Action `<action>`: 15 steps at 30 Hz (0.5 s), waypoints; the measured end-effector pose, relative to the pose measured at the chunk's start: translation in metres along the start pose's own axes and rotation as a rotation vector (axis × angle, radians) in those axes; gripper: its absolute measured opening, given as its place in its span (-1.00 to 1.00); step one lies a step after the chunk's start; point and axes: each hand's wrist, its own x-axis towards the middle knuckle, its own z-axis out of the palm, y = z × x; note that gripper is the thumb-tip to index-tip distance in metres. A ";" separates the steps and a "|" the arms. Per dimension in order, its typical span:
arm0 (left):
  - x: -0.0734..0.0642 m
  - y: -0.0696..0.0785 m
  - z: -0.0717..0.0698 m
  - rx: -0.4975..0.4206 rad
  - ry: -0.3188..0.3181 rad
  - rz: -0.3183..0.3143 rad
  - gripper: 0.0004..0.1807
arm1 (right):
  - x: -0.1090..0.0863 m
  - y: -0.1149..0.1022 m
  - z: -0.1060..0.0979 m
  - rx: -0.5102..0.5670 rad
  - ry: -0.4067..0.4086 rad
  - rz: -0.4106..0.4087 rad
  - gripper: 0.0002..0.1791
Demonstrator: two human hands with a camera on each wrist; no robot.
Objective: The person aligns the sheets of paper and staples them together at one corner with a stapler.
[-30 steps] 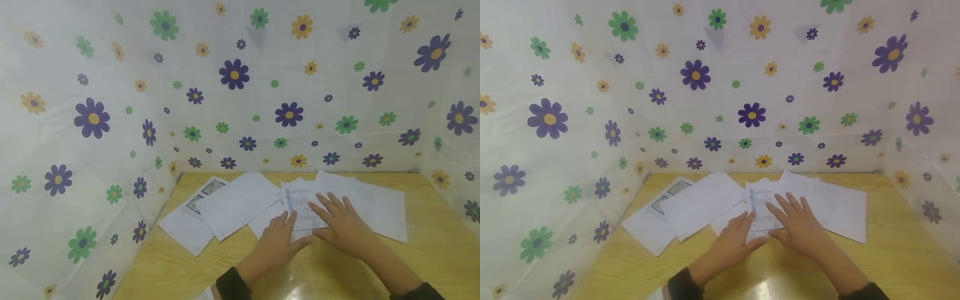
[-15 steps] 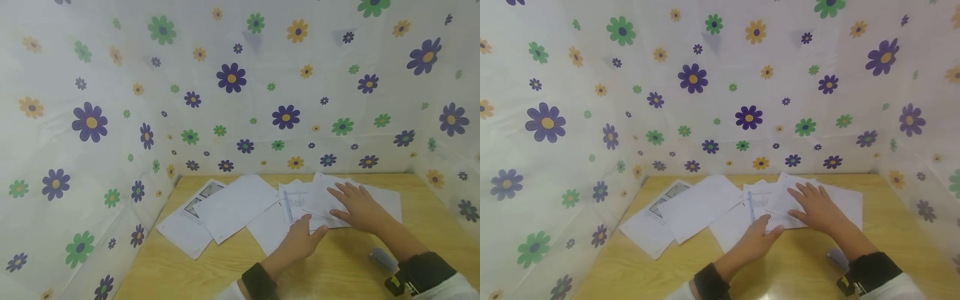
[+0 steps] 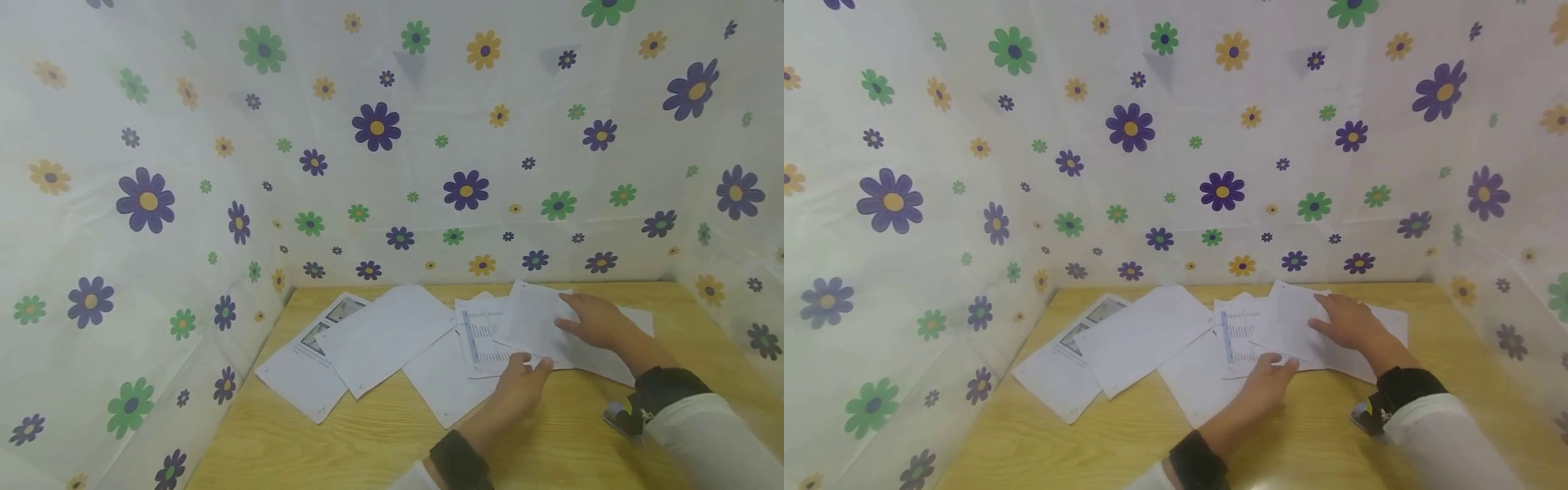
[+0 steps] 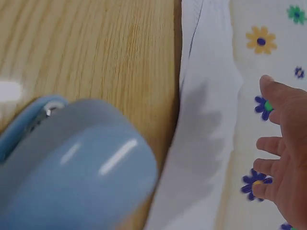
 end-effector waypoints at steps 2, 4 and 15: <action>0.000 0.001 0.009 -0.093 0.013 -0.033 -0.35 | 0.002 0.008 0.005 0.030 -0.015 0.050 -0.20; 0.000 0.003 0.015 -0.179 0.017 -0.057 -0.37 | 0.005 0.015 0.010 0.048 -0.028 0.096 -0.18; 0.001 0.004 0.023 -0.403 0.000 -0.162 -0.36 | 0.012 0.038 0.020 0.061 -0.166 0.235 -0.08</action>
